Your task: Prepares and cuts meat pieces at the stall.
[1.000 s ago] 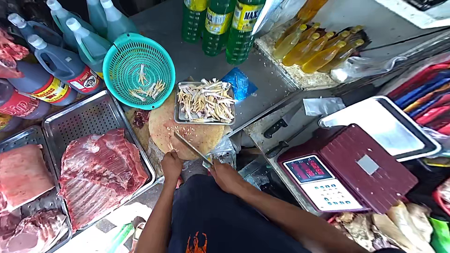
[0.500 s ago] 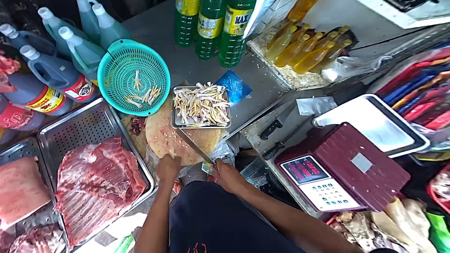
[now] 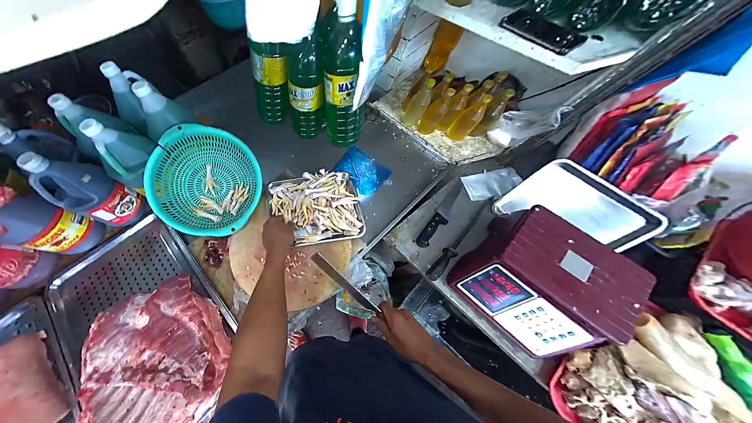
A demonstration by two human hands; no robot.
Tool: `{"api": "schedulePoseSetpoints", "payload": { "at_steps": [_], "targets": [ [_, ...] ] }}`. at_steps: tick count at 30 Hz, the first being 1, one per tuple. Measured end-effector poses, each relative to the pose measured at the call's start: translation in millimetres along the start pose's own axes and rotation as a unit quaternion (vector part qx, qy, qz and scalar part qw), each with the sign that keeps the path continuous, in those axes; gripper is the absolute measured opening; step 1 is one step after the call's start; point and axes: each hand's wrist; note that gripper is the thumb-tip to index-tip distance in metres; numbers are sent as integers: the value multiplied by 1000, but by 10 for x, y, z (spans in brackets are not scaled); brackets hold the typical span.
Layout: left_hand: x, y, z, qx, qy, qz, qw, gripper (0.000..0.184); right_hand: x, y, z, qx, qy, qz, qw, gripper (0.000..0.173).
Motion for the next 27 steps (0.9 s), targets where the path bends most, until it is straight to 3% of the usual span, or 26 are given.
{"api": "schedulePoseSetpoints", "payload": {
  "at_steps": [3,6,8,10,12,14,16,18,22,27],
  "targets": [
    [-125,106,-59,23,-13,-41,999,36,-66,137,-123,-55,71,-28,996,44],
    [-333,299,-225,64,-67,-193,977,36,-119,503,35,-108,128,-70,983,42],
    [-495,411,-463,110,-87,-291,946,31,-84,641,213,-111,123,-42,985,42],
    [-555,550,-808,136,-50,-331,932,31,-95,729,299,-77,96,-34,992,45],
    [-465,737,-1170,122,11,-277,953,30,-151,759,354,-50,72,-33,996,44],
    [-335,936,-1357,89,108,-111,984,30,-247,785,409,-48,62,-48,996,42],
    [-218,1017,-1386,70,173,55,981,32,-362,881,386,-52,65,-59,995,42],
    [-240,925,-1320,81,188,150,967,33,-485,1079,310,-63,54,-56,995,44],
    [-176,941,-1188,95,196,196,956,32,-272,1233,219,-89,11,-46,995,48],
    [-188,948,-1236,70,192,187,961,36,-87,1047,341,-23,43,-133,990,48]
  ]
}}
Point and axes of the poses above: each hand's wrist, its own z-axis towards the middle knuckle, its own x-axis out of the palm, y = z × x, and after that the axes turned 6 degrees about x, right-handed
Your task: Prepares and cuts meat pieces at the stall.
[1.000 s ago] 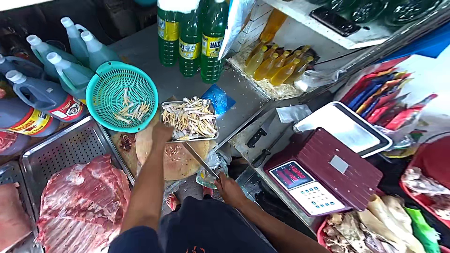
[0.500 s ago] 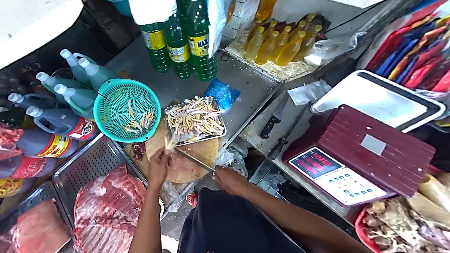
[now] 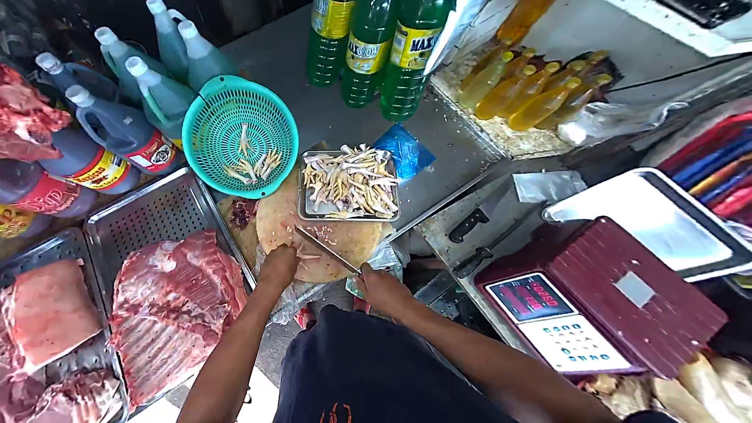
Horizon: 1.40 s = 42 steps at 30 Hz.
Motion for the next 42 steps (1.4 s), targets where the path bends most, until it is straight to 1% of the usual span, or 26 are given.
{"api": "schedulePoseSetpoints", "payload": {
  "at_steps": [2,4,7,8,10,12,14,16,17,19,22,24,26,28,30,32,34,36,38,40,42],
  "targets": [
    [4,-32,-64,-28,14,-3,1000,38,-59,29,-128,-5,-13,28,1000,46],
    [-19,-79,-102,-58,23,7,998,43,-27,48,-211,-14,-31,45,998,47],
    [-47,-183,-180,-99,55,34,993,48,222,-7,-154,4,-5,21,1000,50],
    [-64,-217,-206,-107,64,39,991,48,242,-10,-137,9,-1,20,1000,49],
    [-65,-268,-271,-122,83,27,989,47,169,26,-211,2,-3,33,999,49],
    [-33,-251,-289,-142,88,-4,986,48,117,77,-305,-13,-24,47,999,47],
    [3,-200,-260,-160,76,-62,982,49,171,73,-305,-21,-34,51,998,47],
    [77,-156,-236,-168,55,-128,976,50,287,24,-211,-9,-9,31,999,48],
    [119,-146,-232,-170,39,-157,972,51,288,22,-178,-4,1,28,1000,49],
    [216,-190,-264,-186,6,-202,961,51,152,82,-215,-5,10,35,999,49],
    [356,-297,-315,-221,-38,-215,951,53,17,176,-353,-30,-26,47,998,45],
    [429,-337,-322,-234,-60,-221,945,55,124,148,-330,-35,-25,28,999,46],
    [500,-363,-353,-235,-76,-227,942,56,287,63,-215,-27,5,-1,1000,47],
    [540,-376,-383,-224,-81,-249,939,56,229,61,-172,-29,14,11,999,47],
    [725,-375,-445,-208,-78,-293,930,55,131,100,-288,-42,6,45,998,46],
    [855,-377,-424,-196,-100,-336,916,55,68,145,-370,-57,-15,68,996,43],
    [922,-395,-413,-189,-120,-365,904,56,201,113,-357,-54,-4,62,997,45],
    [912,-404,-426,-182,-120,-356,909,52,389,30,-249,-39,26,31,998,46],
    [875,-415,-428,-185,-109,-333,918,40,380,-11,-197,-36,34,29,998,46],
    [828,-423,-489,-200,-100,-319,921,36,343,-68,-239,-34,27,53,998,46],
    [497,-358,-458,-194,-146,-329,913,36,216,-147,-241,-26,-5,76,997,47]
  ]
}}
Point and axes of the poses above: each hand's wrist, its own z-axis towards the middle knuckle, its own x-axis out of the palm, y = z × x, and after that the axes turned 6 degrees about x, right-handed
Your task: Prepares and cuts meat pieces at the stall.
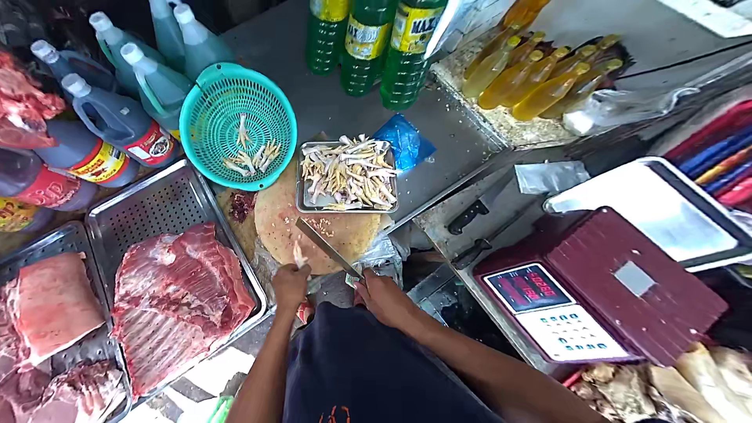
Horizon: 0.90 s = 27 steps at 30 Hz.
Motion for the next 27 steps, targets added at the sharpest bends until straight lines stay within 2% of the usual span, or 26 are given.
{"api": "schedulePoseSetpoints", "payload": {
  "at_steps": [4,5,7,9,11,13,14,16,18,19,21,22,23,24,25,27],
  "targets": [
    [-854,-529,470,123,-125,-73,982,45,-32,-320,22,29,-26,-11,999,48],
    [-1017,-706,562,136,-147,-59,978,50,11,-414,56,31,-23,-19,999,49],
    [-1151,-1120,641,170,-145,15,975,47,51,-506,106,28,-27,-34,999,49],
    [-925,-1520,631,225,-56,127,964,35,14,-440,73,35,-26,-58,997,49],
    [-346,-1736,636,281,47,221,933,25,-20,-366,8,47,-24,-80,995,48],
    [258,-1778,734,282,109,316,899,29,12,-313,-31,43,-39,-101,993,48],
    [391,-1801,750,264,129,351,889,30,37,-273,-46,35,-45,-109,992,49],
    [398,-1847,765,248,148,387,875,26,88,-224,-101,11,-48,-121,991,49],
    [222,-1787,800,284,159,373,869,25,124,-185,-139,-19,-20,-110,994,48],
    [95,-1711,811,307,156,330,879,23,117,-163,-123,-31,1,-97,995,47],
    [-231,-1492,764,320,139,150,925,24,84,-116,-15,-43,32,-41,998,46],
    [-383,-1338,704,289,139,23,947,24,88,-96,43,-45,40,0,998,45],
    [-496,-1152,605,232,151,-137,951,21,104,-80,86,-45,46,38,997,45],
    [-571,-953,494,162,165,-299,926,14,106,-73,127,-41,47,75,995,45],
    [-582,-741,408,94,167,-428,883,14,88,-72,158,-28,44,104,993,46],
    [-444,-359,325,-20,126,-570,811,23,20,-93,221,-5,32,107,994,45]
  ]
}}
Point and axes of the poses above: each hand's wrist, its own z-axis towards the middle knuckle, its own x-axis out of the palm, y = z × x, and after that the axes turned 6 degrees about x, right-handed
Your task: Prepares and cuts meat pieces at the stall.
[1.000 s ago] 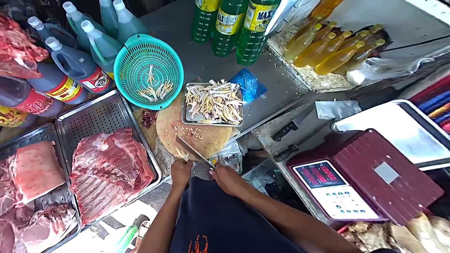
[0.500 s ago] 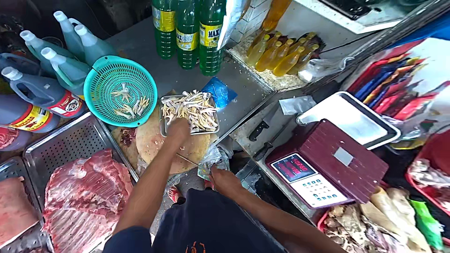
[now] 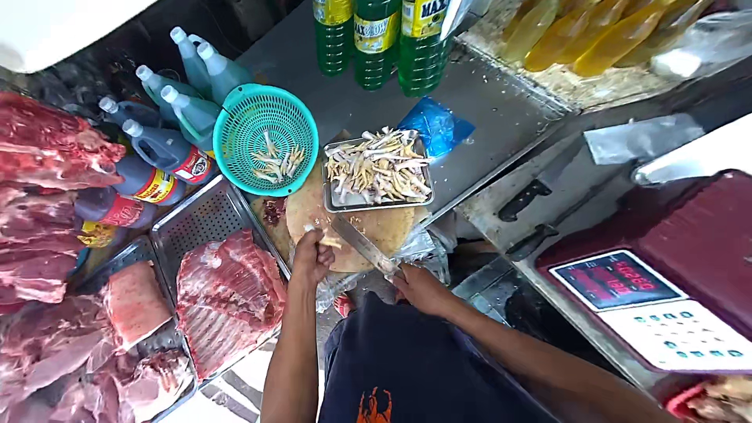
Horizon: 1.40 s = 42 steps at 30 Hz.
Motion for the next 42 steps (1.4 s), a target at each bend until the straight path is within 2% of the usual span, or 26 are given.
{"api": "schedulePoseSetpoints", "payload": {
  "at_steps": [2,4,7,9,10,12,14,15,19,22,25,27,31,35,37,40,42],
  "targets": [
    [-150,290,42,-21,-111,-34,993,23,-76,14,35,8,-5,-25,1000,44],
    [-224,488,128,17,-195,54,979,10,-116,64,55,7,-2,-49,999,43],
    [-285,603,311,87,-271,120,951,21,-138,114,104,11,-2,-66,998,41],
    [-322,608,376,116,-288,166,936,24,-103,100,114,13,-6,-74,997,40],
    [-335,585,357,128,-280,245,919,25,-96,116,102,13,-11,-77,997,40],
    [-327,506,245,132,-228,475,840,28,-158,250,34,10,-23,-88,996,39],
    [-335,457,164,123,-150,605,772,31,-245,453,-78,-6,-38,-96,995,39],
    [-363,438,149,120,-113,638,752,32,-262,536,-124,-18,-47,-98,994,39],
    [-511,355,181,131,-20,690,712,31,-41,505,-41,-34,-64,-157,985,44],
    [-556,291,173,134,8,711,691,33,38,429,60,13,-33,-203,979,45],
    [-594,309,107,135,19,727,673,29,-43,462,-78,4,-44,-174,984,43],
    [-570,283,83,116,28,756,644,30,-23,446,-128,-12,-52,-171,984,43],
    [-303,143,-52,36,16,814,580,33,120,311,-46,22,-17,-184,983,45],
    [-127,159,-168,-24,11,836,548,32,-10,453,-178,5,-37,-135,990,42],
    [-49,186,-183,-43,4,833,551,30,15,445,-219,-5,-47,-124,991,44],
    [9,232,-167,-59,-17,807,588,33,144,291,-124,24,-6,-148,989,46],
    [-15,221,-122,-63,-38,769,635,38,61,327,-120,25,-1,-145,989,45]
  ]
}}
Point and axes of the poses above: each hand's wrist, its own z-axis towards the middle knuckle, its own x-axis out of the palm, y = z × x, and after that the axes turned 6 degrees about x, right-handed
